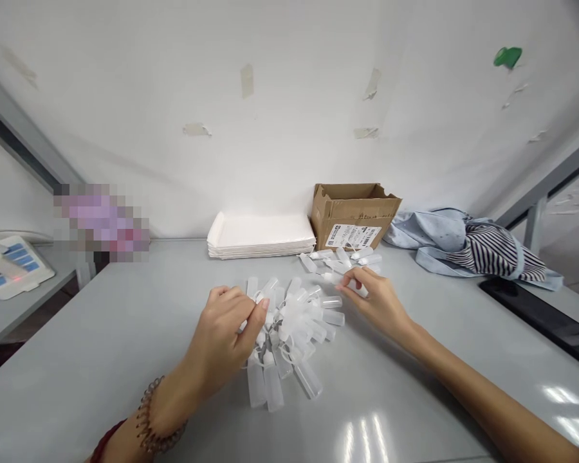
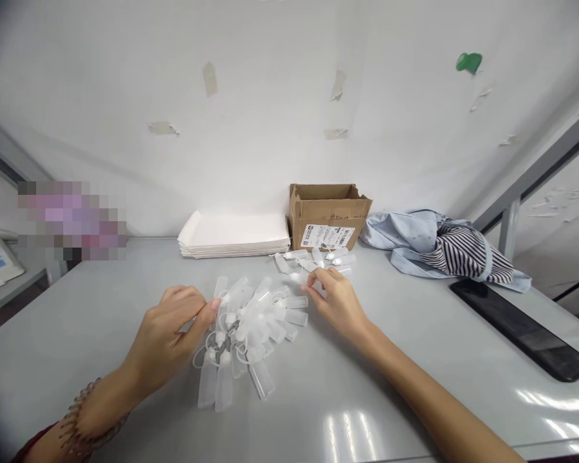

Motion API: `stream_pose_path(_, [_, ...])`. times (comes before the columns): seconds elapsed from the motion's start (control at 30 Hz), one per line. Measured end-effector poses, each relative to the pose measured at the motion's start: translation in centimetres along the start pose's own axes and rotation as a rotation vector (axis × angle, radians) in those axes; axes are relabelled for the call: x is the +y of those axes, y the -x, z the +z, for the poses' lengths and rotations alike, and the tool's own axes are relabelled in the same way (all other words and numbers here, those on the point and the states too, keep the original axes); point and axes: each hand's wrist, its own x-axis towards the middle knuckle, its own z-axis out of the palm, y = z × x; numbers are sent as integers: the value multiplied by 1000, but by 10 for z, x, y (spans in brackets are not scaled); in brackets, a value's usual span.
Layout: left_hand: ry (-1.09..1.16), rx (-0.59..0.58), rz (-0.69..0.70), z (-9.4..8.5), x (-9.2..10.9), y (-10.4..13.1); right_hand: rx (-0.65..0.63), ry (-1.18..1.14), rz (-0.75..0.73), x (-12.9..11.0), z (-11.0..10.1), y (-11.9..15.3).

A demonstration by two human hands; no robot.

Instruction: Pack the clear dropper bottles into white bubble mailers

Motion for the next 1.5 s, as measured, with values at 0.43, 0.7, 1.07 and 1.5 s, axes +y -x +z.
stream_pose_path(0.43, [405, -168, 20, -2, 11, 4, -443, -1196, 245, -38, -12, 19])
stream_pose_path(0.7, [388, -102, 79, 2, 10, 5, -501, -1268, 244, -40, -10, 22])
stream_pose_path(1.07, [405, -99, 120, 3, 10, 4, -478, -978, 222, -45, -11, 22])
stream_pose_path(1.5, [432, -108, 173, 3, 12, 5, -557, -906, 239, -56, -15, 23])
